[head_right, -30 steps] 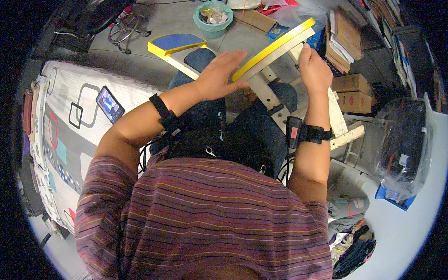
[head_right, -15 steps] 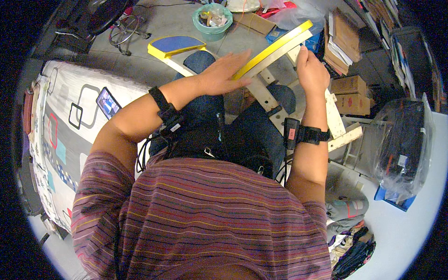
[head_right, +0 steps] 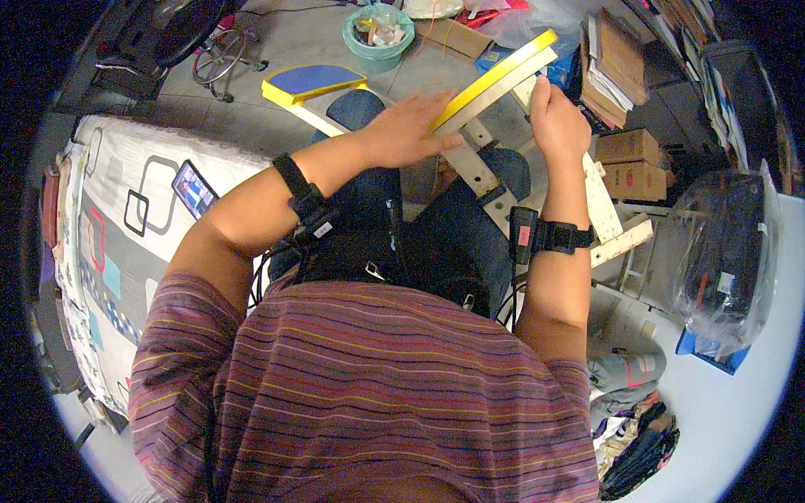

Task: The person assembles a small wooden chair by attaching blue and yellow seat panels to a white wooden frame. They align and press the panels into place, then flip the chair to attach the second panel, completing the assembly.

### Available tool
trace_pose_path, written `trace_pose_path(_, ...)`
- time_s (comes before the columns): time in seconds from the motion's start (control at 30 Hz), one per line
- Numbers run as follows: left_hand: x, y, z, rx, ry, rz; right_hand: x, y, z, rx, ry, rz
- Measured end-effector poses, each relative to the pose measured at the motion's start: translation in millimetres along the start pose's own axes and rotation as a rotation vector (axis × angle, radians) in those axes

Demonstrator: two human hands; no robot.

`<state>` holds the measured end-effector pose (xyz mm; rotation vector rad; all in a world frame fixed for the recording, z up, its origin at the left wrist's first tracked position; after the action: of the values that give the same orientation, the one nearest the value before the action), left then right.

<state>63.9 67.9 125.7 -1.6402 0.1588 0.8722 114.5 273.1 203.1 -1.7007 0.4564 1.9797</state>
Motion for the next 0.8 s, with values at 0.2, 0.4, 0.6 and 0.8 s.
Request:
trace_pose_path(0.2, -31.9, 23.8, 6.7, -0.032, -0.089, -0.721, 1.6, -2.5, -0.2, 0.02, 0.013, 0.001)
trace_pose_path(0.4, -90.8, -12.8, -17.9, 0.217, -0.008, -2.046, 0.7, -2.7, -0.3, 0.034, -0.001, 0.055)
trace_pose_path(0.6, -104.3, -39.5, -26.3, 0.316, 0.015, -2.127, 1.1, -1.9, -0.7, 0.023, 0.022, 0.071)
trace_pose_path(0.8, -101.8, -42.1, -26.1, 0.435, 0.201, -2.222, -1.2, 0.0, -3.6, 0.002, -0.029, 0.083)
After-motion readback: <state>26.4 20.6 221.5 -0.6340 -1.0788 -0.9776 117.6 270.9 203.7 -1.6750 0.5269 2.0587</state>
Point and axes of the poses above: each hand's wrist, its own z-axis towards the middle knuckle, its own x-axis out of the palm, y = z × x, the point moved 8 cm from there along z, towards the middle knuckle, and after that the axes turned 10 degrees about -z, right-handed, at the moved point
